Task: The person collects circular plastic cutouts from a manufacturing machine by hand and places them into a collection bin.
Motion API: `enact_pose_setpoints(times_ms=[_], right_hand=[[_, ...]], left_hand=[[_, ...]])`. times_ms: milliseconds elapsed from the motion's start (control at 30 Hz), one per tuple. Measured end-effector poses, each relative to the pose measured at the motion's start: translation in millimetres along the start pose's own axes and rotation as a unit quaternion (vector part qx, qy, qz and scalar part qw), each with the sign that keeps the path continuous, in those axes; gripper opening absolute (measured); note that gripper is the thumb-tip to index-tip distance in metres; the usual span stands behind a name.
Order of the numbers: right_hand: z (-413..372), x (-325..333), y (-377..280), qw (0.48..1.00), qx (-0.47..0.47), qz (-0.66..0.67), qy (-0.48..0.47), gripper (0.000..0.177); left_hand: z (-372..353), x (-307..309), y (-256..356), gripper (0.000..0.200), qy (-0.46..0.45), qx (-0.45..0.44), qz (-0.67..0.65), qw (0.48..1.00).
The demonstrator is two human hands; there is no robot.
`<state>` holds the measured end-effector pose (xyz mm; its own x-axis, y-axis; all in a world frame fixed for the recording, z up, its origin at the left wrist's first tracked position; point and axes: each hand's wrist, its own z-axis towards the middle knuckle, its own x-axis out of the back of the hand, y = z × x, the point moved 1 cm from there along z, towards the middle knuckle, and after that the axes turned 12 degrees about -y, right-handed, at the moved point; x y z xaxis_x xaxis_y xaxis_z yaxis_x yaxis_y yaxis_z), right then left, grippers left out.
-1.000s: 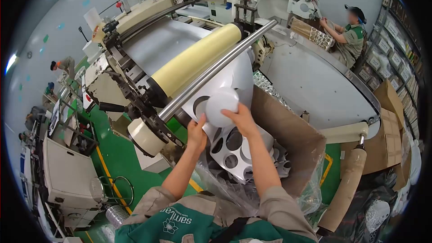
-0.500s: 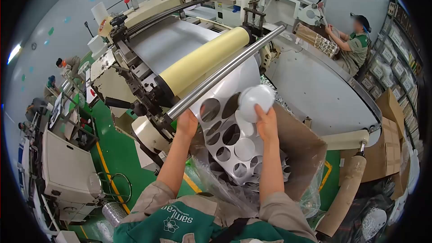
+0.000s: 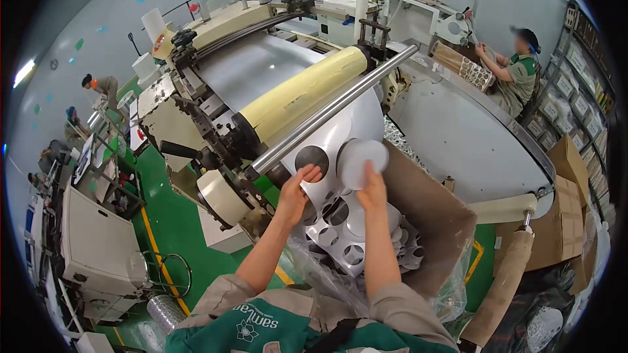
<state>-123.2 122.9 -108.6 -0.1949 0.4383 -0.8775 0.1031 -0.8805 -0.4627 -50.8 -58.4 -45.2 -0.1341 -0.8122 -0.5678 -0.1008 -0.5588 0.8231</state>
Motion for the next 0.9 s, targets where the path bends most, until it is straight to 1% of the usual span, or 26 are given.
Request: enact_pose_setpoints(times_ms=[33, 67, 133, 167, 200, 233, 267, 300, 400, 433, 467, 500, 533, 567, 600, 633, 667, 700, 733, 767, 800, 833, 867, 900], right_hand=[[-6, 8, -12, 0.999, 0.026, 0.013, 0.024, 0.039], [-13, 14, -24, 0.997, 0.052, 0.028, 0.048, 0.041], [-25, 20, -44, 0.993, 0.057, -0.089, 0.057, 0.033], [-27, 28, -51, 0.978, 0.036, -0.203, 0.02, 0.033], [-27, 36, -66, 0.924, -0.054, -0.378, -0.001, 0.027], [-24, 23, -71, 0.827, -0.019, -0.551, -0.113, 0.023], [-20, 2, -78, 0.686, 0.016, -0.694, -0.219, 0.019], [-15, -19, -78, 0.498, 0.037, -0.824, -0.267, 0.013], [9, -49, -64, 0.279, 0.086, -0.891, -0.349, 0.009], [14, -44, -60, 0.222, 0.085, -0.903, -0.359, 0.007], [22, -33, -51, 0.164, 0.085, -0.911, -0.368, 0.007], [23, -12, -44, 0.141, 0.136, -0.91, -0.365, 0.009], [18, 12, -37, 0.151, 0.105, -0.91, -0.371, 0.011], [7, 38, -32, 0.16, 0.074, -0.909, -0.377, 0.014], [-15, 69, -33, 0.173, 0.134, -0.896, -0.386, 0.015], [-43, 113, -31, 0.185, 0.014, -0.912, -0.366, 0.015], [-80, 135, -39, 0.219, 0.007, -0.898, -0.381, 0.013], [-115, 162, -44, 0.273, 0.008, -0.89, -0.364, 0.011], [-150, 181, -50, 0.214, -0.042, -0.91, -0.352, 0.011], [-178, 214, -53, 0.158, -0.171, -0.909, -0.345, 0.012], [-185, 219, -53, 0.165, -0.24, -0.906, -0.307, 0.013], [-193, 223, -53, 0.172, -0.307, -0.898, -0.266, 0.016], [-197, 212, -52, 0.181, -0.372, -0.883, -0.221, 0.02], [-193, 197, -57, 0.302, -0.209, -0.911, -0.189, 0.036]], left_hand=[[2, 9, -3, 0.051, 0.006, -0.011, 0.006, 1.0], [3, 11, 0, 0.05, 0.012, -0.038, -0.009, 0.999], [7, 23, 6, 0.05, 0.029, -0.065, -0.053, 0.996], [6, 24, 11, 0.05, 0.018, -0.07, -0.044, 0.996], [6, 24, 15, 0.049, 0.007, -0.074, -0.034, 0.997], [5, 25, 16, 0.047, -0.003, -0.081, -0.039, 0.996], [3, 22, 20, 0.047, -0.002, -0.076, -0.034, 0.997], [2, 20, 20, 0.047, 0.003, -0.075, -0.033, 0.997], [-1, 18, 14, 0.047, -0.002, -0.051, -0.04, 0.998], [-3, 18, 11, 0.047, -0.006, -0.042, -0.043, 0.998], [-3, 20, 6, 0.042, -0.004, -0.03, -0.065, 0.997], [-5, 20, 2, 0.043, -0.003, -0.002, -0.039, 0.999], [-7, 20, -1, 0.044, -0.001, 0.026, -0.015, 1.0], [-7, 18, -3, 0.039, 0.032, 0.053, 0.039, 0.997], [-7, 21, -8, 0.036, 0.048, 0.054, 0.046, 0.996], [-4, 26, -13, 0.034, 0.061, 0.049, 0.065, 0.995], [-3, 29, -17, 0.032, 0.075, 0.045, 0.083, 0.993], [-2, 27, -18, 0.029, 0.076, 0.014, 0.062, 0.995], [0, 29, -20, 0.028, 0.086, -0.013, 0.057, 0.995], [3, 31, -23, 0.026, 0.094, -0.038, 0.054, 0.993], [6, 32, -23, 0.025, 0.1, -0.063, 0.053, 0.992], [7, 24, -19, 0.022, 0.121, -0.07, 0.026, 0.99], [8, 25, -21, 0.021, 0.118, -0.077, 0.031, 0.99], [10, 28, -23, 0.021, 0.112, -0.084, 0.037, 0.989]])
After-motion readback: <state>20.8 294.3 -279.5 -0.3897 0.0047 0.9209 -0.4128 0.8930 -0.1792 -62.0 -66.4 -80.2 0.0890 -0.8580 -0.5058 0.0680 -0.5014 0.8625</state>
